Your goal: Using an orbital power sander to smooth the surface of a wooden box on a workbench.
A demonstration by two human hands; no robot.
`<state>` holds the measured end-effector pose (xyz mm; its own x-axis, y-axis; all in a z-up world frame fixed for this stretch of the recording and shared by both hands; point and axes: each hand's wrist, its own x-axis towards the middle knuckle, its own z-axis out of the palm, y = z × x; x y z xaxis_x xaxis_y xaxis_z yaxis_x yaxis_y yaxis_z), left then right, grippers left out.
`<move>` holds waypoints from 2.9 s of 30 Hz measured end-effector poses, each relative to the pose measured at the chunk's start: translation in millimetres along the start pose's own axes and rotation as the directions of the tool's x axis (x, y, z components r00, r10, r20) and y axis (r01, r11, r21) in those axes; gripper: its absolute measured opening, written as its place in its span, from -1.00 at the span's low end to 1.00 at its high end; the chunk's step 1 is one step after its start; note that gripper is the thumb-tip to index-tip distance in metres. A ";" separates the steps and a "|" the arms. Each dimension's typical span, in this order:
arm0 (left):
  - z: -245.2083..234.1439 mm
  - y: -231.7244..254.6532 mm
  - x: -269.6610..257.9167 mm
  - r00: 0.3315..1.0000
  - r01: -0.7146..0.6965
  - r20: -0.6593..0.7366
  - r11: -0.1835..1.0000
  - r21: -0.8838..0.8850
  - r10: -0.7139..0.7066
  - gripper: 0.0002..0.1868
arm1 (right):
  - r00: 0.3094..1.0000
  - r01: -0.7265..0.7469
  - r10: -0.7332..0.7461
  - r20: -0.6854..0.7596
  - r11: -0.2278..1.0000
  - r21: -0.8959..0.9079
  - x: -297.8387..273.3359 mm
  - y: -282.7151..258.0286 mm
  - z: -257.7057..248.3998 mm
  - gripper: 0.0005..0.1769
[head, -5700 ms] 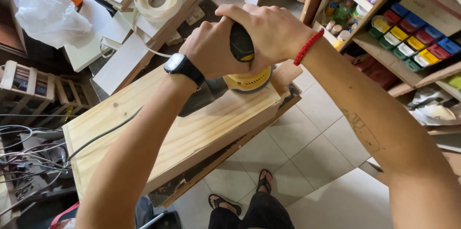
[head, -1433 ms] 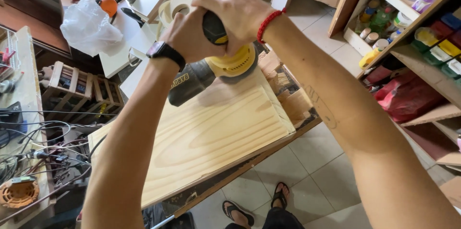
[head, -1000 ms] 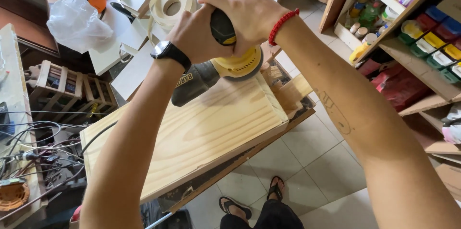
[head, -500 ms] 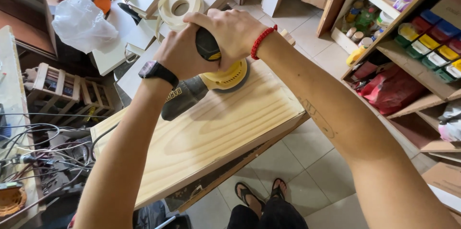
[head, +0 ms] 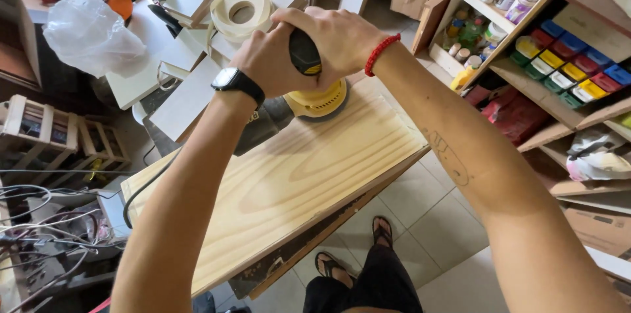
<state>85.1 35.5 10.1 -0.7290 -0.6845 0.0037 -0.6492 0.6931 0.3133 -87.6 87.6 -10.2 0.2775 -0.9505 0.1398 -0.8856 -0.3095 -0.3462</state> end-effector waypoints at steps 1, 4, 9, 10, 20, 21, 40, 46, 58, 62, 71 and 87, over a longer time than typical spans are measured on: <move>0.4 1.2 2.2 1.000 0.005 -0.002 1.000 0.001 -0.005 0.02 | 1.000 0.006 -0.006 0.000 1.000 0.001 0.0 2.0 -0.7 0.20; 2.1 7.6 14.9 1.000 0.016 0.001 1.000 0.011 -0.016 0.00 | 1.000 0.019 -0.019 0.003 1.000 0.012 0.3 13.8 -7.9 0.19; 11.2 10.7 34.9 0.999 -0.012 -0.030 0.999 0.036 0.013 0.00 | 0.999 0.032 -0.032 0.014 0.999 0.014 3.9 37.2 -13.3 0.26; 11.3 12.2 36.6 1.000 -0.003 -0.027 0.999 0.040 0.004 0.00 | 0.999 0.039 -0.039 0.016 0.999 0.021 5.1 39.7 -13.2 0.26; 6.6 -11.8 37.5 0.999 0.005 -0.053 0.997 0.080 0.000 -0.09 | 0.984 0.178 -0.178 -0.027 0.984 0.005 35.0 43.4 -2.0 0.24; 6.6 -13.9 37.2 0.997 0.011 -0.074 0.997 0.079 -0.005 -0.09 | 0.983 0.181 -0.180 -0.018 0.983 0.024 36.6 42.9 -2.6 0.24; -2.8 -25.1 34.2 1.000 0.030 0.002 0.994 0.110 -0.031 -0.09 | 0.973 0.224 -0.218 -0.077 0.971 0.082 45.0 40.9 10.6 0.29; -3.2 -31.7 28.4 1.000 -0.004 -0.002 0.990 0.138 0.004 -0.05 | 0.974 0.220 -0.215 -0.065 0.972 0.080 47.1 32.4 12.3 0.26; -10.4 -36.4 14.1 0.997 0.022 0.064 0.986 0.167 -0.033 -0.05 | 0.962 0.258 -0.249 -0.110 0.963 0.073 51.9 18.3 23.6 0.26; -12.3 -42.9 4.2 0.996 0.069 0.053 0.985 0.158 -0.078 -0.05 | 0.957 0.272 -0.261 -0.128 0.959 0.081 55.5 10.1 29.4 0.26; -20.8 -55.6 -24.5 0.988 0.143 0.042 0.985 0.097 -0.147 -0.10 | 0.943 0.316 -0.299 -0.148 0.942 0.114 64.1 -15.9 43.6 0.21; -24.0 -110.4 -75.0 0.993 0.118 -0.047 0.950 0.289 -0.109 -0.08 | 0.940 0.333 -0.318 -0.122 0.932 0.142 91.7 -55.6 82.5 0.41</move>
<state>216.7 4.9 -2.0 -0.6429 -0.7658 0.0139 -0.7654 0.6431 0.0238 17.8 15.5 -54.7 0.4971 -0.7921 0.3543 -0.6800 -0.6092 -0.4080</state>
